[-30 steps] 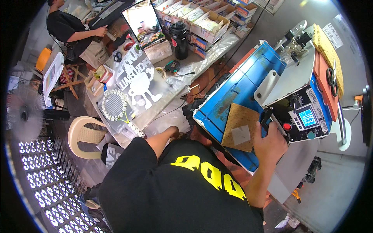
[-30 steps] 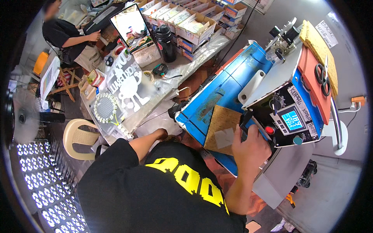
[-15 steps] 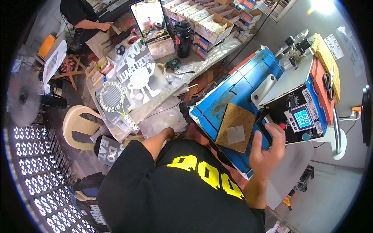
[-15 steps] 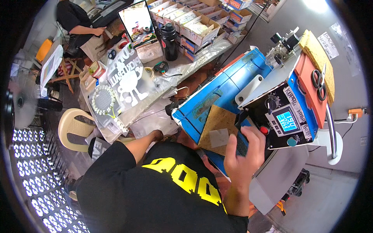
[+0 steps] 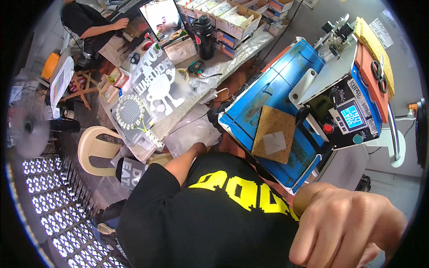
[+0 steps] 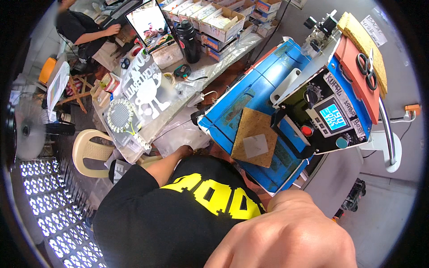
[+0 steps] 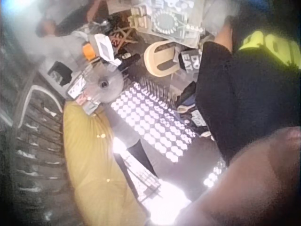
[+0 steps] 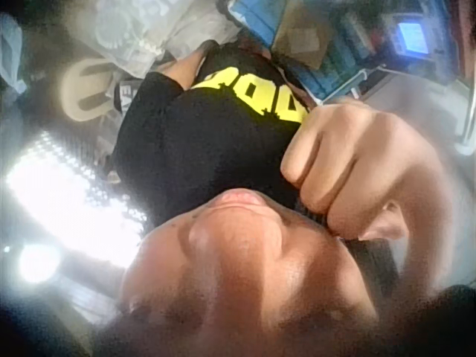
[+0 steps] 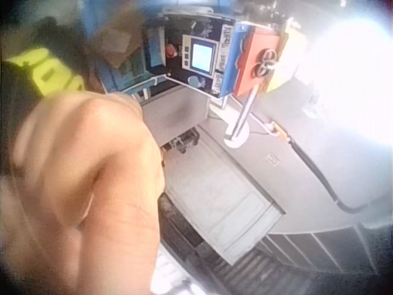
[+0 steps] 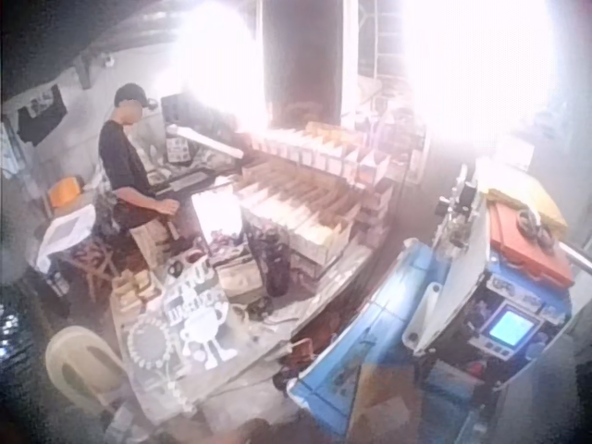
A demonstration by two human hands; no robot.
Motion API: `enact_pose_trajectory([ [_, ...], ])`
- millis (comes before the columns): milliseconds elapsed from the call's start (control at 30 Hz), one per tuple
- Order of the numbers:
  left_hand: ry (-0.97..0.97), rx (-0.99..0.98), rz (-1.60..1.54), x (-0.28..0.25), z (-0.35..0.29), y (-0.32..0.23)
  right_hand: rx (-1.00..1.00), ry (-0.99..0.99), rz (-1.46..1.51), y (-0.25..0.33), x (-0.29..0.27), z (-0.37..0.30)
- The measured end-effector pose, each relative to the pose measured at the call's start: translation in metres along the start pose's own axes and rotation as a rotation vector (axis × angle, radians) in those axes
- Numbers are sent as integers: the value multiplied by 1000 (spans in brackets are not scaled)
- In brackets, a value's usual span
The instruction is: The person operates a heat press machine to apply a 'Coffee & Pickleball' graphic onto a black t-shirt. They prepare the shirt, place a transfer sheet on it, and use the machine to press the design. The finished shirt is then folded and stacked with other printed shirts.
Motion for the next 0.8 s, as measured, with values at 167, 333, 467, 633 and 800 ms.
enact_pose_trajectory([
  [167, 177, 182, 575, 5, -1, -12, 32, 41, 44, 1, -3, 6],
  [333, 332, 218, 530, -2, -17, -21, 47, 37, 56, 2, -1, 8],
  [467, 298, 116, 330, -15, -21, -28, 15, -65, 74, 5, -3, 8],
  [633, 322, -56, 97, -24, -8, -31, 216, -73, 217, 4, -13, 13],
  [800, 121, 137, 212, -41, -2, -51, 142, -253, 166, 1, -16, 15],
])
Point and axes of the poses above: each hand's wrist, its own z-axis towards the middle knuckle, its own x-axis out of the palm, y = z × x, the point moved 6 cm from there along z, towards the middle knuckle, and after that the axes turned 10 degrees about y, right-handed, at the moved point
